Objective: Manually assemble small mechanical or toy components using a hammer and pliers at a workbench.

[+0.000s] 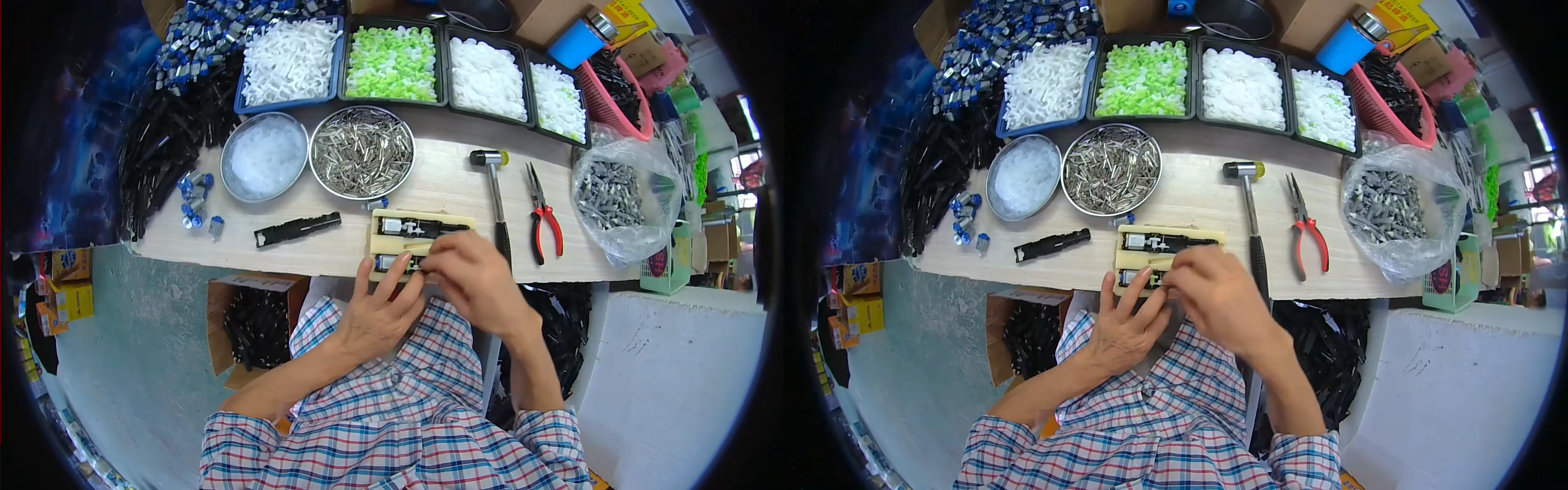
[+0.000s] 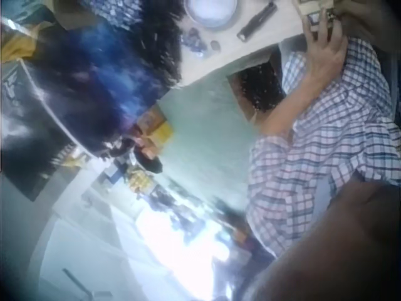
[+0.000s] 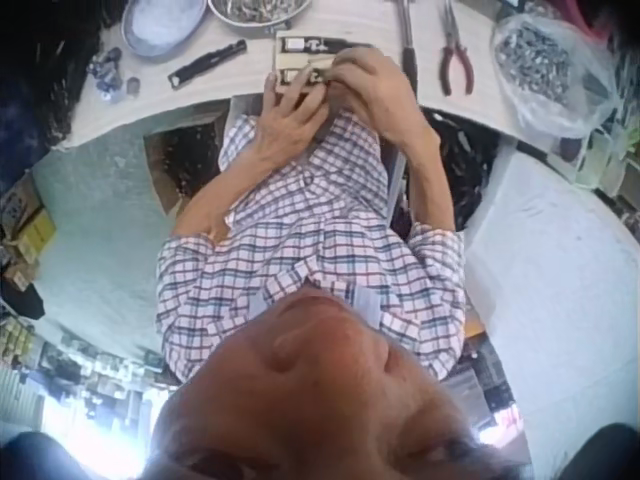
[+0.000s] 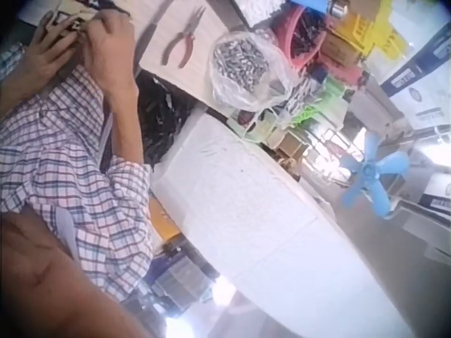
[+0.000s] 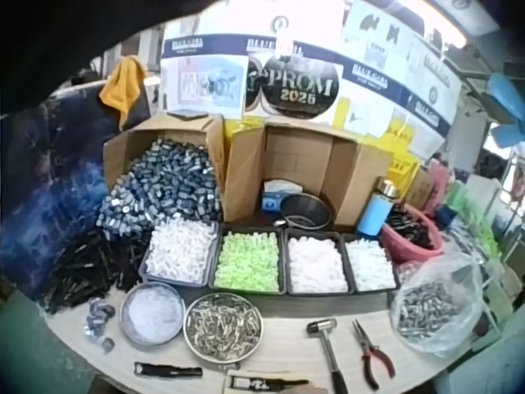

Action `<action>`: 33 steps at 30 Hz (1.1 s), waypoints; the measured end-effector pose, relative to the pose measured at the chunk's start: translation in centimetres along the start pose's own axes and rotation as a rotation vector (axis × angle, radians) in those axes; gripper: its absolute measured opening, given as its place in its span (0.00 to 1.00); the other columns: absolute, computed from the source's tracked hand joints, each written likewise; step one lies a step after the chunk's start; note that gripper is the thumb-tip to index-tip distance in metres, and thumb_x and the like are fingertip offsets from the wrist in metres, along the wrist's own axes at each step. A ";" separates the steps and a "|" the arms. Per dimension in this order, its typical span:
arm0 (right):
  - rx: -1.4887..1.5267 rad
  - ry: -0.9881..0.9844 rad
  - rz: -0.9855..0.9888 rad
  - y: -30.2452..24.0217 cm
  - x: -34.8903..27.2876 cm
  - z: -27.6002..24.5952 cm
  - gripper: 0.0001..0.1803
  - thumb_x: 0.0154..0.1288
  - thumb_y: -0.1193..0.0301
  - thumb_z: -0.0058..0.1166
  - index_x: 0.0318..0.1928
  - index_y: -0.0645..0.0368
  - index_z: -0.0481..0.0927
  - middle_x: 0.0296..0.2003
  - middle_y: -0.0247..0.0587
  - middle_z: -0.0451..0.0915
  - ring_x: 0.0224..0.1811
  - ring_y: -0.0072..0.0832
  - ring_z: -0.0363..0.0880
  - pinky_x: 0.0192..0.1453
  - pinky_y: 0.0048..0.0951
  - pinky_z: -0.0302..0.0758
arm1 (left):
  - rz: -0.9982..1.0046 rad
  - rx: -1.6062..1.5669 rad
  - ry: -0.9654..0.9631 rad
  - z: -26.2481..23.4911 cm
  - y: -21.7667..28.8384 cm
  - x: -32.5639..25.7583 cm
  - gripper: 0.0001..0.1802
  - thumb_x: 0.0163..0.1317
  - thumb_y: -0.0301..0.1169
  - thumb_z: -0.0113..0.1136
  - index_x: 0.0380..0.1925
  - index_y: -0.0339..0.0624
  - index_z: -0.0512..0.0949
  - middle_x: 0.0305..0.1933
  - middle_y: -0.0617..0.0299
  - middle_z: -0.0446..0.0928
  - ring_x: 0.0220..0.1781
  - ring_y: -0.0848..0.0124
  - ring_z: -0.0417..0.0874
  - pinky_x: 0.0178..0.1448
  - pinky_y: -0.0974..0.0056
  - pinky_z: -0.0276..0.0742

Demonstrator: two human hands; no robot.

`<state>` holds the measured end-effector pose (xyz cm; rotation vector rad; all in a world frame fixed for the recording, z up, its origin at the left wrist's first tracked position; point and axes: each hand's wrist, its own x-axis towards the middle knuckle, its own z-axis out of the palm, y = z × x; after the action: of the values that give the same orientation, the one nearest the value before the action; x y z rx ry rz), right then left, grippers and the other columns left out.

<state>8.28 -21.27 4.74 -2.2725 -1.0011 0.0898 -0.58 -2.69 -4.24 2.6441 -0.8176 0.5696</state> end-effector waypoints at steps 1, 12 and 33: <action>0.038 0.057 0.038 1.1 0.5 -0.2 0.12 0.57 0.82 0.62 0.42 0.62 0.79 0.44 0.46 0.79 0.47 0.45 0.79 0.53 0.40 0.77 | 0.011 0.020 -0.008 0.2 -0.2 0.0 0.10 0.61 0.33 0.58 0.39 0.45 0.82 0.63 0.60 0.71 0.77 0.50 0.64 0.78 0.26 0.44; -0.469 0.576 0.213 16.9 14.3 -6.8 0.10 0.64 0.72 0.62 0.45 0.59 0.85 0.48 0.49 0.79 0.49 0.43 0.81 0.54 0.38 0.77 | -0.012 -0.271 0.300 -0.6 -0.6 0.6 0.05 0.59 0.28 0.65 0.30 0.47 0.77 0.59 0.55 0.79 0.69 0.51 0.75 0.77 0.34 0.58; -0.726 0.348 0.323 16.8 16.6 -7.7 0.08 0.59 0.70 0.63 0.39 0.58 0.86 0.51 0.51 0.81 0.53 0.49 0.79 0.58 0.43 0.78 | -0.197 -0.445 0.356 -3.3 -3.4 4.8 0.08 0.49 0.15 0.58 0.27 0.41 0.78 0.55 0.48 0.79 0.65 0.42 0.75 0.74 0.34 0.61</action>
<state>33.08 -22.41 4.07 -2.9427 -0.5135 -0.6055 4.16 -0.91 0.20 2.1054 -0.4986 0.6872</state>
